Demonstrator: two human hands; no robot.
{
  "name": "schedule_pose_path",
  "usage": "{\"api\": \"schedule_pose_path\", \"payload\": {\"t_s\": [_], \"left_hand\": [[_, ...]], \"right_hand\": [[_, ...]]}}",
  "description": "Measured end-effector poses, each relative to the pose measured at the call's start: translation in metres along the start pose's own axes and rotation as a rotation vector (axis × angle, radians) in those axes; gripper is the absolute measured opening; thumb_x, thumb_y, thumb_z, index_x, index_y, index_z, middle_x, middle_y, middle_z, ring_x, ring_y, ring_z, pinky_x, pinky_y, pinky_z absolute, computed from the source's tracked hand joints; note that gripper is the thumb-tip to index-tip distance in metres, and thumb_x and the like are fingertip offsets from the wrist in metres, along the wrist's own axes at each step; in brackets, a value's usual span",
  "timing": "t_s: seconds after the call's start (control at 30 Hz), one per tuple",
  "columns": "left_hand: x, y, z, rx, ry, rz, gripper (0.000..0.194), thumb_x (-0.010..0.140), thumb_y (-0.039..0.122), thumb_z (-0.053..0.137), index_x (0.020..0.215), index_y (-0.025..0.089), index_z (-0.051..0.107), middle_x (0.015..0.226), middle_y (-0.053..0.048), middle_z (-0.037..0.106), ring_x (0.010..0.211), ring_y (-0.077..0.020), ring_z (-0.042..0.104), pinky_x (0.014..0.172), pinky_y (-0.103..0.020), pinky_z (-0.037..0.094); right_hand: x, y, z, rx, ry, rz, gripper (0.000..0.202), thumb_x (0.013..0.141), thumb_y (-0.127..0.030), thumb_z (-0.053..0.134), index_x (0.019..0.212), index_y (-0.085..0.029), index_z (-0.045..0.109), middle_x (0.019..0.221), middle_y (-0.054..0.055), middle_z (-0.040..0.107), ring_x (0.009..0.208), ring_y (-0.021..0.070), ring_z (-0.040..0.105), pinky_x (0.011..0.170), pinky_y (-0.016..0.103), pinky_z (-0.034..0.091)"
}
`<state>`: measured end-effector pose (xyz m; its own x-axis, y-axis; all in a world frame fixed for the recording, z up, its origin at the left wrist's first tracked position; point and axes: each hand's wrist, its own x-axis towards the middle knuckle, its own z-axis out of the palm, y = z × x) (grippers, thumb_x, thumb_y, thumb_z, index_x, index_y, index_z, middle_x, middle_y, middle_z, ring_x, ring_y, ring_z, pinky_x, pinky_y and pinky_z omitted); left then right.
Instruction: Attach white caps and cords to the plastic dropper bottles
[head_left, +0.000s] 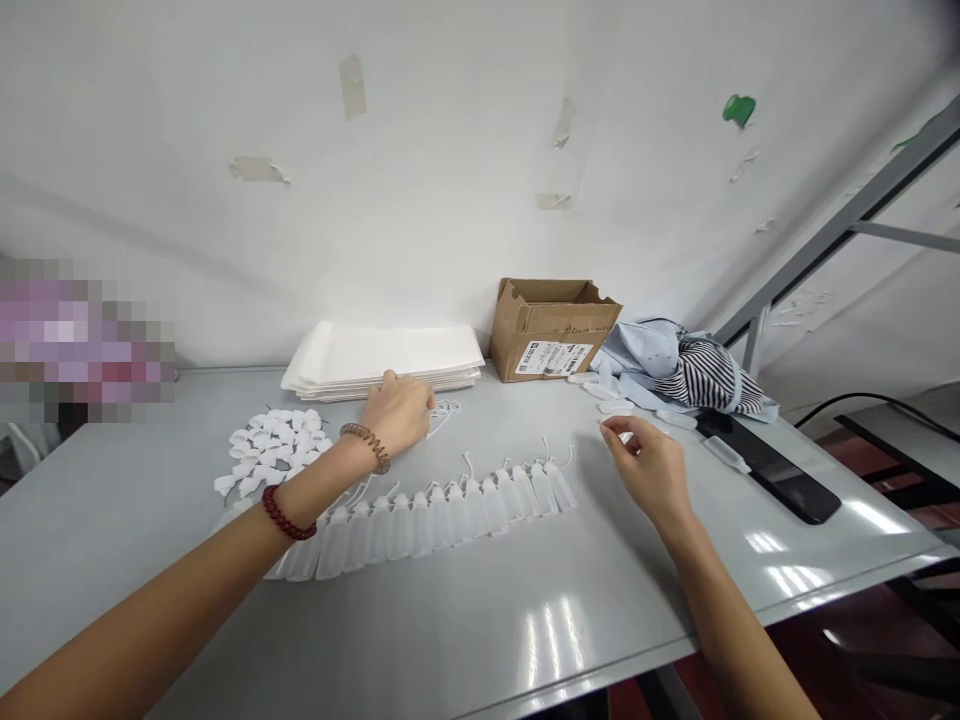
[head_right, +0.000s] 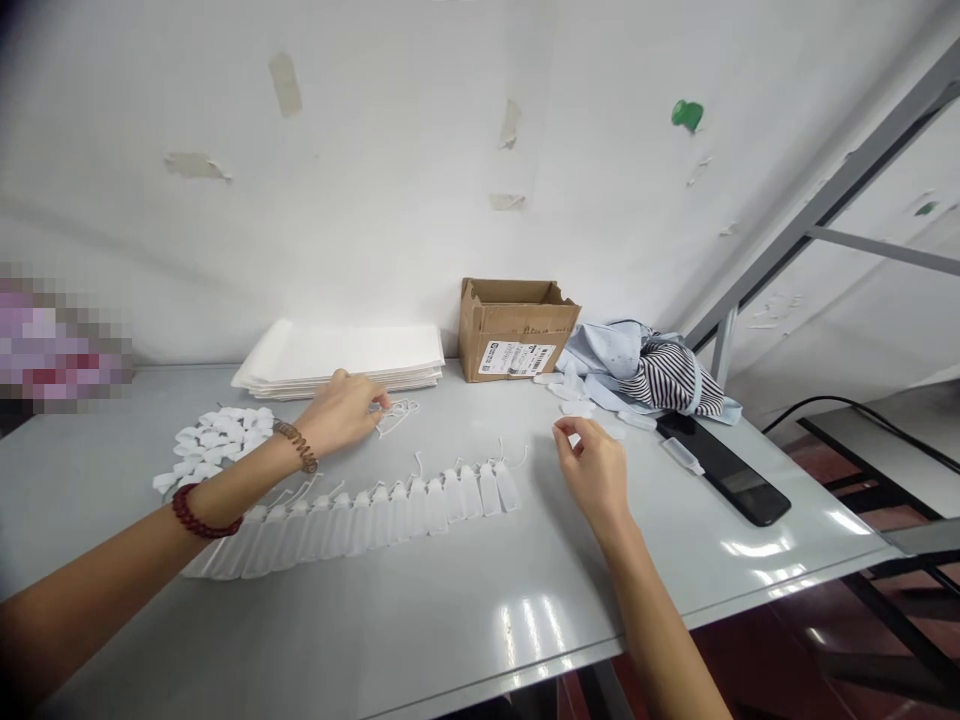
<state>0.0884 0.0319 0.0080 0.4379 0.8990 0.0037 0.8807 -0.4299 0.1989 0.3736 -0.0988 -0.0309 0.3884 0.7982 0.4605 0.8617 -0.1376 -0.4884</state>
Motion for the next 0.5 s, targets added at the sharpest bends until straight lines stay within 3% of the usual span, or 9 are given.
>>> {"api": "schedule_pose_path", "payload": {"t_s": [0.17,0.33,0.5], "left_hand": [[0.003,-0.003,0.004,0.041,0.028,0.018,0.02,0.074,0.019,0.053,0.082,0.018,0.071,0.094,-0.012,0.07,0.099,-0.0349,0.051,0.078,-0.042,0.041],[0.016,0.016,0.011,0.068,0.049,0.132,0.02,0.078,0.023,0.055,0.087,0.015,0.071,0.094,-0.013,0.069,0.102,-0.0314,0.051,0.084,-0.038,0.041],[0.024,0.031,0.02,0.082,0.035,0.209,0.018,0.082,0.013,0.053,0.079,0.01,0.07,0.091,-0.018,0.068,0.106,-0.0325,0.052,0.087,-0.042,0.043]], "right_hand": [[0.002,0.006,0.002,-0.036,0.025,0.027,0.024,0.078,-0.037,0.048,0.076,-0.018,0.064,0.077,0.005,0.067,0.049,0.0132,0.048,0.057,0.029,0.038],[0.004,0.007,0.0,-0.053,0.055,0.072,0.028,0.078,-0.039,0.047,0.076,-0.017,0.064,0.079,0.008,0.068,0.051,0.0154,0.051,0.06,0.032,0.04],[0.006,0.01,-0.01,-0.081,0.016,0.107,0.031,0.079,-0.041,0.046,0.077,-0.017,0.065,0.08,0.008,0.07,0.053,0.0169,0.055,0.058,0.03,0.041]]}}
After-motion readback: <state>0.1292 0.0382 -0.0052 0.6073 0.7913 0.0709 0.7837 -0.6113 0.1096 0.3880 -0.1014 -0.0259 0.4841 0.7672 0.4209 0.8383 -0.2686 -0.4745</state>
